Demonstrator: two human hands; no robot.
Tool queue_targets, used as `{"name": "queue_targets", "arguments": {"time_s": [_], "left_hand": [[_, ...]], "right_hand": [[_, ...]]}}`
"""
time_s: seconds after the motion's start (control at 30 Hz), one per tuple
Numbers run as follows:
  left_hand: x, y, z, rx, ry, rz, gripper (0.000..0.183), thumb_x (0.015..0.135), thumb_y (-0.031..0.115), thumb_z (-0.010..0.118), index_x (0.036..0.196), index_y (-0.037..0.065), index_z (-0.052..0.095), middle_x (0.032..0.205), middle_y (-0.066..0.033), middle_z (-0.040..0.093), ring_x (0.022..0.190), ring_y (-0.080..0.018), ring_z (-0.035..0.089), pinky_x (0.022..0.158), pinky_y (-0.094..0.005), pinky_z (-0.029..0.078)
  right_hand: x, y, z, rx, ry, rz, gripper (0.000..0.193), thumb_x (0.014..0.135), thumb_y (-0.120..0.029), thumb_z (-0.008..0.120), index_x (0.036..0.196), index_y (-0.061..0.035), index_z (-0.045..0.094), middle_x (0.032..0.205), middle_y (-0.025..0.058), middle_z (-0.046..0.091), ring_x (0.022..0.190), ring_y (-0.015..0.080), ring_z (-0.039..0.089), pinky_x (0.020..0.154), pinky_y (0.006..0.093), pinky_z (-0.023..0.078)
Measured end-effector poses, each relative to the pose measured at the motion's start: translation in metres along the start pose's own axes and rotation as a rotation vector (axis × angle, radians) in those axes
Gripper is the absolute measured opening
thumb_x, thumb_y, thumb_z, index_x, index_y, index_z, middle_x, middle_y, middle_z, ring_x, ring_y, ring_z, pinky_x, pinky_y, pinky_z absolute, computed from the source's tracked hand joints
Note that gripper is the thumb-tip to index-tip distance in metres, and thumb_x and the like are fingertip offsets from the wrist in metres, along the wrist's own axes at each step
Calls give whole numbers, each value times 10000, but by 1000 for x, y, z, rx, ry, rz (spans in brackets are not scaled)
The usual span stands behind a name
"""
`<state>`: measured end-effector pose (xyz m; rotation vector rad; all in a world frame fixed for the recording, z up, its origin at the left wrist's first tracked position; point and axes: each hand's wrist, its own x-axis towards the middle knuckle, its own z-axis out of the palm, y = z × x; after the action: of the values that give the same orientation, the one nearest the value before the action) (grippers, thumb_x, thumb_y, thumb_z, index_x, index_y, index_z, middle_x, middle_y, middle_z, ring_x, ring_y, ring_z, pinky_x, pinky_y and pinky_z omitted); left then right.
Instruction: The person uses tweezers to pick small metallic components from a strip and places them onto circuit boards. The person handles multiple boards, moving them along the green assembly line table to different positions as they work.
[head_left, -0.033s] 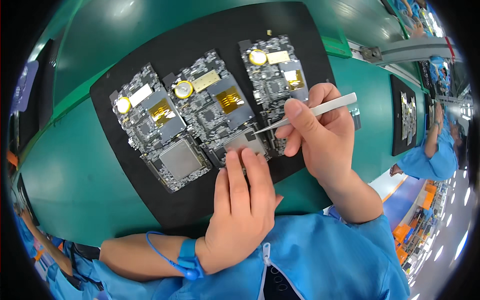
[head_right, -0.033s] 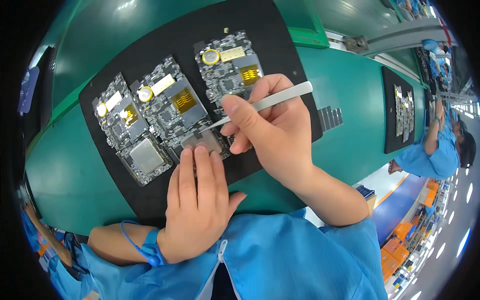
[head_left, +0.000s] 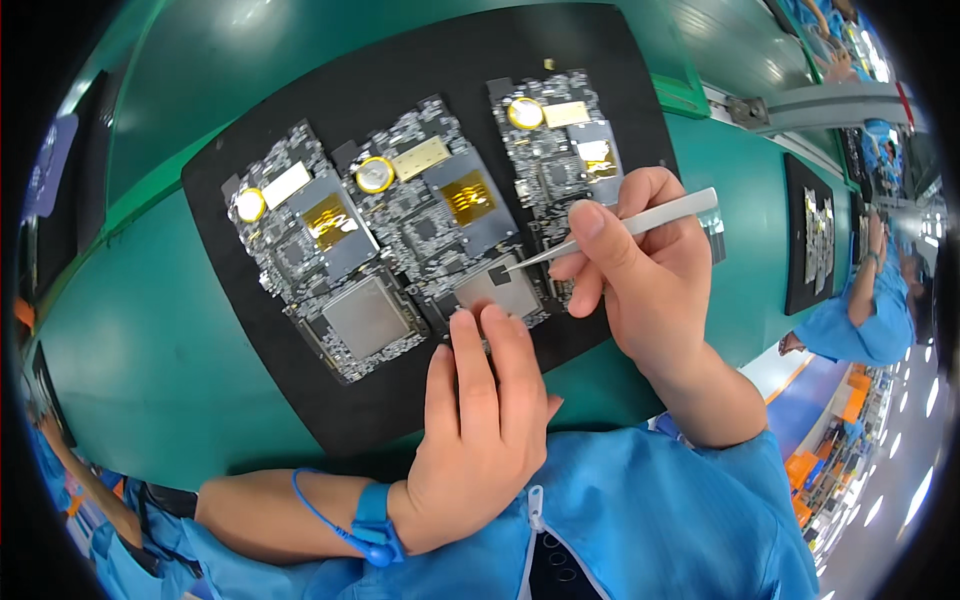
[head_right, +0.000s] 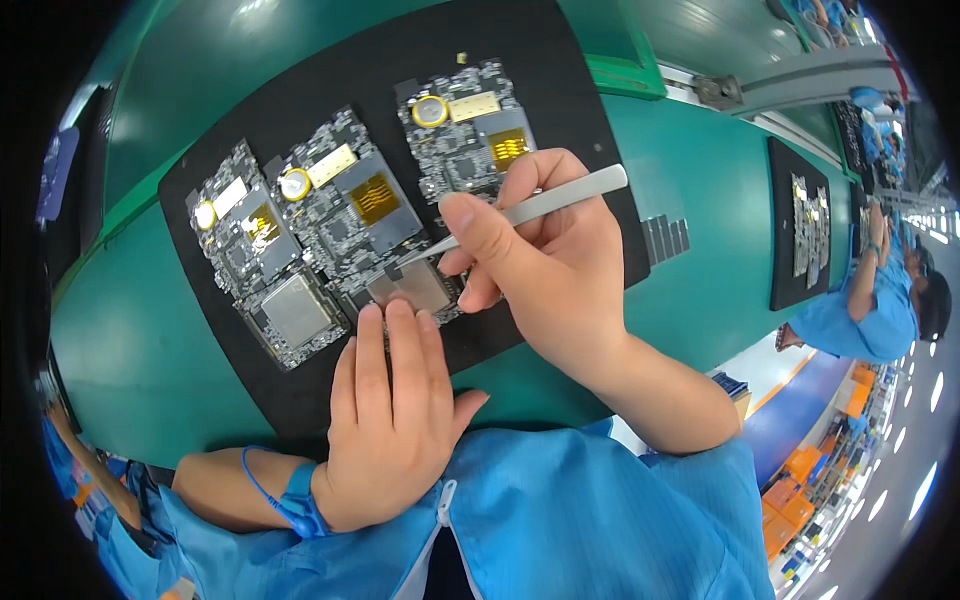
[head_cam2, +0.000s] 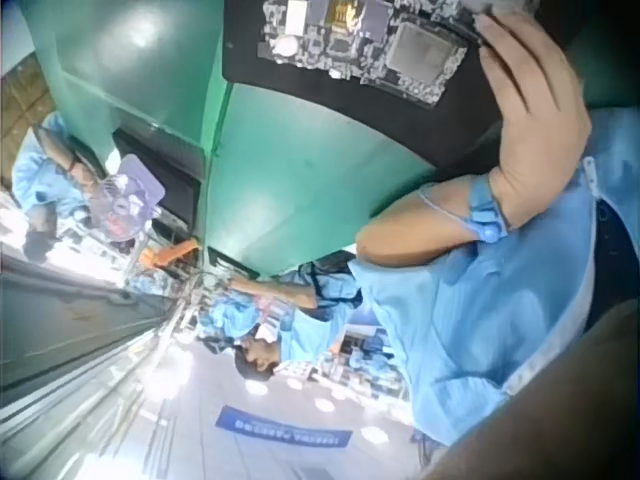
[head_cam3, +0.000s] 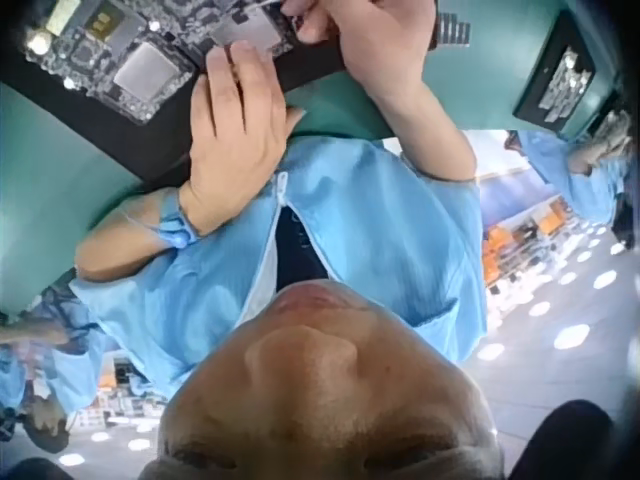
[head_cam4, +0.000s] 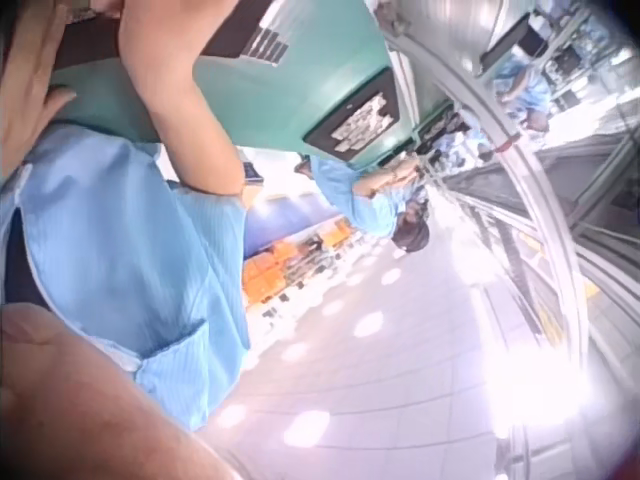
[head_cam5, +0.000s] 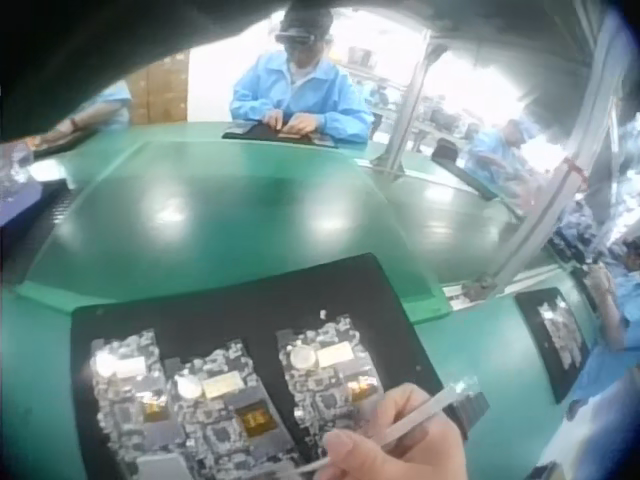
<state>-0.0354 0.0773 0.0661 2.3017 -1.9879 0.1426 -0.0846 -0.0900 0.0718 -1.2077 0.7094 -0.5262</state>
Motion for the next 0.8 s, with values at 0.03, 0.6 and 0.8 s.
{"name": "queue_targets", "arguments": {"time_s": [0.03, 0.6, 0.8], "left_hand": [[-5, -2, -1, 52, -18, -1, 606, 841, 411, 576, 1157, -105, 563, 1188, -276, 540, 1099, -422, 540, 885, -465, 482], [-12, -8, 15, 179, 108, 78, 473, 973, 293, 397, 1068, -106, 633, 1092, -256, 609, 1044, -396, 600, 806, -365, 545], [-13, -9, 14, 185, 102, 86, 466, 971, 287, 402, 1065, -107, 632, 1089, -259, 610, 1049, -397, 599, 810, -366, 544]], "right_hand": [[-1, 4, 3, -22, -14, -11, 287, 865, -77, 670, 850, -47, 386, 645, 63, 582, 515, 110, 619, 416, 185, 489], [-11, 18, 23, -186, -38, -124, 241, 862, -10, 652, 883, -13, 412, 707, 67, 598, 585, 105, 651, 471, 177, 520], [-9, 19, 20, -192, -69, -146, 234, 862, 1, 646, 886, -14, 414, 710, 70, 598, 600, 107, 657, 470, 176, 524]]}}
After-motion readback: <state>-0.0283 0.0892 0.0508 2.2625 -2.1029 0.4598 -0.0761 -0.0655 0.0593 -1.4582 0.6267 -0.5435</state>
